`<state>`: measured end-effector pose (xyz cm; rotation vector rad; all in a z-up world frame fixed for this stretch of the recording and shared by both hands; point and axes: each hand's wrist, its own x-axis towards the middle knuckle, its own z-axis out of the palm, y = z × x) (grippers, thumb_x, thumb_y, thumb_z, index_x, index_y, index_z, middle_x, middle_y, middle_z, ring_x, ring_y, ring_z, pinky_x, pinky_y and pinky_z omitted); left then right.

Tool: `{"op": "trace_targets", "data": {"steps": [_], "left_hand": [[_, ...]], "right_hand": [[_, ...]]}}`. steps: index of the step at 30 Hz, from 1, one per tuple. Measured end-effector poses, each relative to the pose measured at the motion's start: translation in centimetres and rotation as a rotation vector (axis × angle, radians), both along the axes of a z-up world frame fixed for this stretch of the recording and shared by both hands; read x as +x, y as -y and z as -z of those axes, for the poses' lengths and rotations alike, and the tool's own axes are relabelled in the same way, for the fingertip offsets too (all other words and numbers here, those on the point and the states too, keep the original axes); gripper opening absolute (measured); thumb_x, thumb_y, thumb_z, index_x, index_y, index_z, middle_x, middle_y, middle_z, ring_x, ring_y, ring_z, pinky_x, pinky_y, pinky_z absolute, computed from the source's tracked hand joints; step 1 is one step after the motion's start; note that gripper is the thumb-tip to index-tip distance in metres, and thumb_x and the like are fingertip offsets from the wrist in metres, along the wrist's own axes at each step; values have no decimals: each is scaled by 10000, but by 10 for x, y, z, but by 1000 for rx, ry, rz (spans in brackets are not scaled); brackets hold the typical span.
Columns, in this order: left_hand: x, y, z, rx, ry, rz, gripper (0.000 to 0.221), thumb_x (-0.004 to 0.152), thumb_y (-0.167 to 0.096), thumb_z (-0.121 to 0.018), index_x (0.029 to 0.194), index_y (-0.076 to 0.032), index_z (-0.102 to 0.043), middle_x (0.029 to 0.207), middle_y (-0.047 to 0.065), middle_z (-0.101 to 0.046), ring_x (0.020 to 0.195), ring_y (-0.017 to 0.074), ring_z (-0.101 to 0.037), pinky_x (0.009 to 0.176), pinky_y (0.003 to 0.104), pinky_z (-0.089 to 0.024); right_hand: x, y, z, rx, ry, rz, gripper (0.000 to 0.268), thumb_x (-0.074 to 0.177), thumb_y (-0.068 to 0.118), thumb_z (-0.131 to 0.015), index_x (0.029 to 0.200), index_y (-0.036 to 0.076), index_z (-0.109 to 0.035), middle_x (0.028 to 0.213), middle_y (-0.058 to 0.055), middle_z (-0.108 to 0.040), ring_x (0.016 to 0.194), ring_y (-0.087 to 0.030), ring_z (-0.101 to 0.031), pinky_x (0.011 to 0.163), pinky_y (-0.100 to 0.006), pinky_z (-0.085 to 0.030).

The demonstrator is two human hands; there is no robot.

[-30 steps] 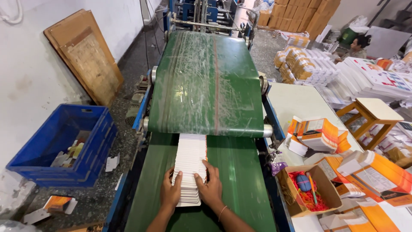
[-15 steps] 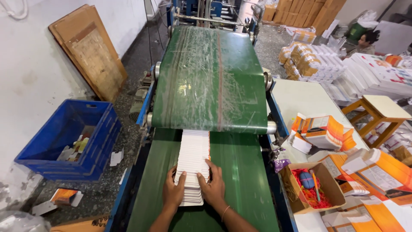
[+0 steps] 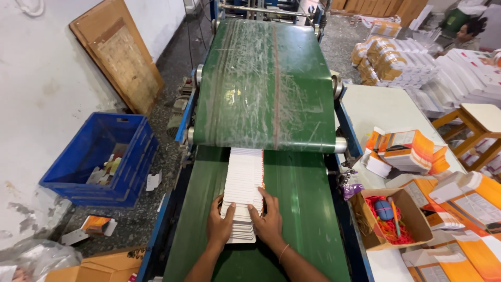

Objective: The recorder is shown packing folded cardboard boxes onto a conveyor belt and into larger shipping containers.

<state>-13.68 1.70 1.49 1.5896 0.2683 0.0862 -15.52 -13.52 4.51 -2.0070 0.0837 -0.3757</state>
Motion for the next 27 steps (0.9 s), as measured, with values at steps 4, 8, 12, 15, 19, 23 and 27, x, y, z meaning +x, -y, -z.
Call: {"op": "trace_targets", "data": {"steps": [4,8,12,15,19,23,27], "left_hand": [[0,-1,3,27,-26,4,584,884,-296,-716,1390,-58,-543,1207,148,-741,1062,211,-724,898,331,-551],[-1,-5,24,-158,27,39,599,883,-253,-734,1395,-32,-515,1231,171,-716,1091,224,-698,912,336,-545],[-7,-15,-1,-405,-122,162,717,860,-238,-714,1471,-79,-373,1216,176,-672,1052,244,-690,871,376,-575],[-10,-14,4,-370,-108,180,731,872,-238,-719,1486,-75,-357,1234,163,-666,1076,230,-683,893,364,-570],[-11,-10,14,-336,-23,158,713,874,-232,-721,1471,-64,-371,1237,164,-666,1087,222,-675,902,356,-563],[-9,-22,7,-447,-90,180,665,877,-219,-706,1450,-57,-411,1223,176,-681,1086,242,-678,913,374,-562],[-1,-30,16,-786,-173,243,619,922,-247,-669,1462,-14,-476,1277,173,-675,1146,253,-675,964,377,-557]], "right_hand": [[-3,-1,1,3,20,-9,611,852,313,-756,1410,156,-562,1197,-106,-598,1076,-248,-685,915,-367,-570],[-11,-2,-2,0,5,-7,611,859,315,-752,1414,147,-561,1201,-109,-591,1067,-247,-686,905,-367,-570],[-12,-2,0,23,50,-37,605,881,278,-737,1431,118,-542,1222,-125,-562,1088,-246,-670,910,-363,-576],[-14,-3,2,16,44,-34,607,888,265,-737,1436,110,-528,1235,-124,-558,1094,-241,-665,914,-357,-571],[-17,-3,3,-12,-3,-5,612,873,275,-738,1433,131,-539,1245,-110,-571,1072,-236,-677,895,-350,-581],[-24,12,-17,-12,1,-159,644,871,274,-747,1449,112,-512,1268,-143,-551,1119,-271,-646,937,-378,-555],[-6,39,-66,-483,50,-196,573,844,334,-763,1350,118,-603,1280,-164,-624,1174,-361,-614,976,-439,-514]]}}
